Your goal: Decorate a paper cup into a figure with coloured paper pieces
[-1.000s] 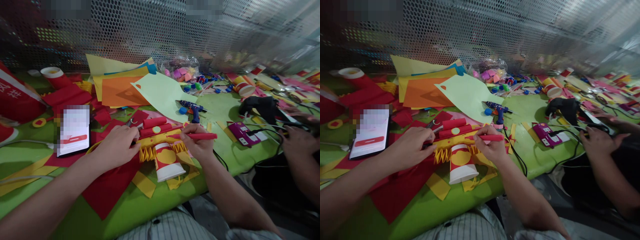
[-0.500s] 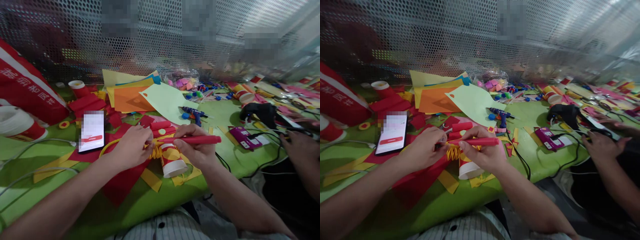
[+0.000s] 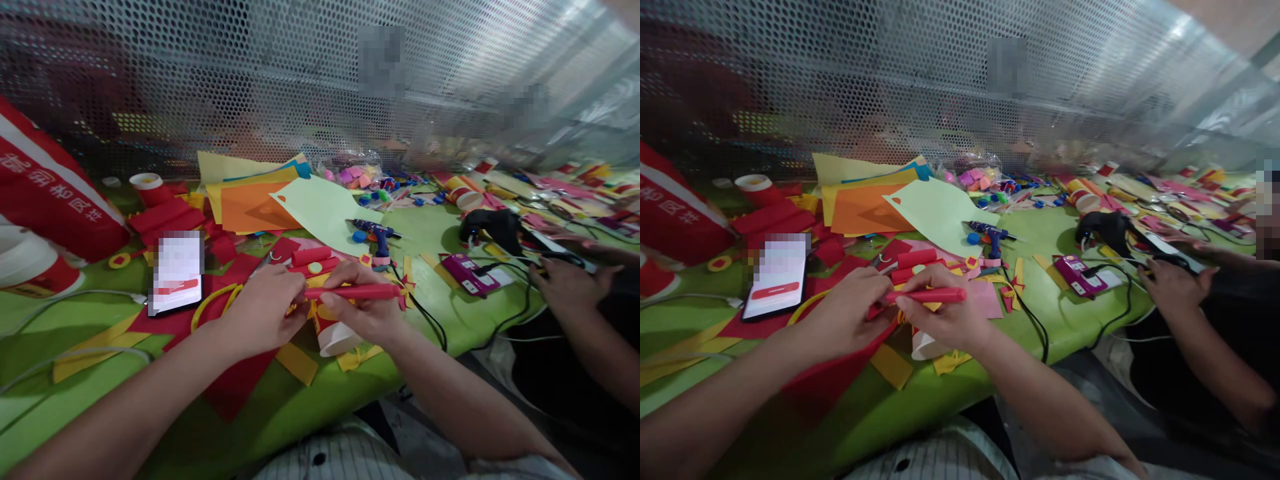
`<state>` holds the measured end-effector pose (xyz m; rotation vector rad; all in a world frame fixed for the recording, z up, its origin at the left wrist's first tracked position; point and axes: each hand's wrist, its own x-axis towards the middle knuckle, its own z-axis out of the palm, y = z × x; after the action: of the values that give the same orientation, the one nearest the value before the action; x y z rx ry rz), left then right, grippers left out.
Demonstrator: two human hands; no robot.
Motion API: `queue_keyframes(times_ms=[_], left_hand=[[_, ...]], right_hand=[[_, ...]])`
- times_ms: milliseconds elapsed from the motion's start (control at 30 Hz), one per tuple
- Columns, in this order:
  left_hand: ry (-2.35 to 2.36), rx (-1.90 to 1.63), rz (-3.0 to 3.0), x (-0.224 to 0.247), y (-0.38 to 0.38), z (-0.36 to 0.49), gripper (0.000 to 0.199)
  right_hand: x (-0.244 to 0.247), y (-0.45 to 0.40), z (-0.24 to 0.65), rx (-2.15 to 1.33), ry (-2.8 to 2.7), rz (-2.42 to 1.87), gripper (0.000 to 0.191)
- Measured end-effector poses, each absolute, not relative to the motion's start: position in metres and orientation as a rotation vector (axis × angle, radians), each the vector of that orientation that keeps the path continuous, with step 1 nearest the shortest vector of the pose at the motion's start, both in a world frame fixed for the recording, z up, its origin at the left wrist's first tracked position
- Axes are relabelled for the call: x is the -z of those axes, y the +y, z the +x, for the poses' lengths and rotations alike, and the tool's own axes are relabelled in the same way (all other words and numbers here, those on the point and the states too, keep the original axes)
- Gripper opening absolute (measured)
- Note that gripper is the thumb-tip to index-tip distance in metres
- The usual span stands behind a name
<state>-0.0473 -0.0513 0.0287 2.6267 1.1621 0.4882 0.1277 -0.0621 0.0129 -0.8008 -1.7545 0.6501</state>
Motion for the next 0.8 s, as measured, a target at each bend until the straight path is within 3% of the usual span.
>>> queue_keyframes(times_ms=[300, 500, 800], left_hand=[[1.246, -0.432, 2.646, -0.029, -0.056, -0.044, 0.019], [1.563, -0.377, 2.493, -0.022, -0.039, -0.050, 0.022], [1.545, -0.292, 2.277, 0.000, -0.022, -0.056, 0.014]], right_hand=[[-0.008, -0.064, 0.133, -0.696, -1.653, -0.737, 0.008], [0.012, -0.059, 0.164, -0.552, -1.396, -0.908, 0.007], [0.020, -0.043, 0.170, -0.383, -1.716, -1.160, 0.009]])
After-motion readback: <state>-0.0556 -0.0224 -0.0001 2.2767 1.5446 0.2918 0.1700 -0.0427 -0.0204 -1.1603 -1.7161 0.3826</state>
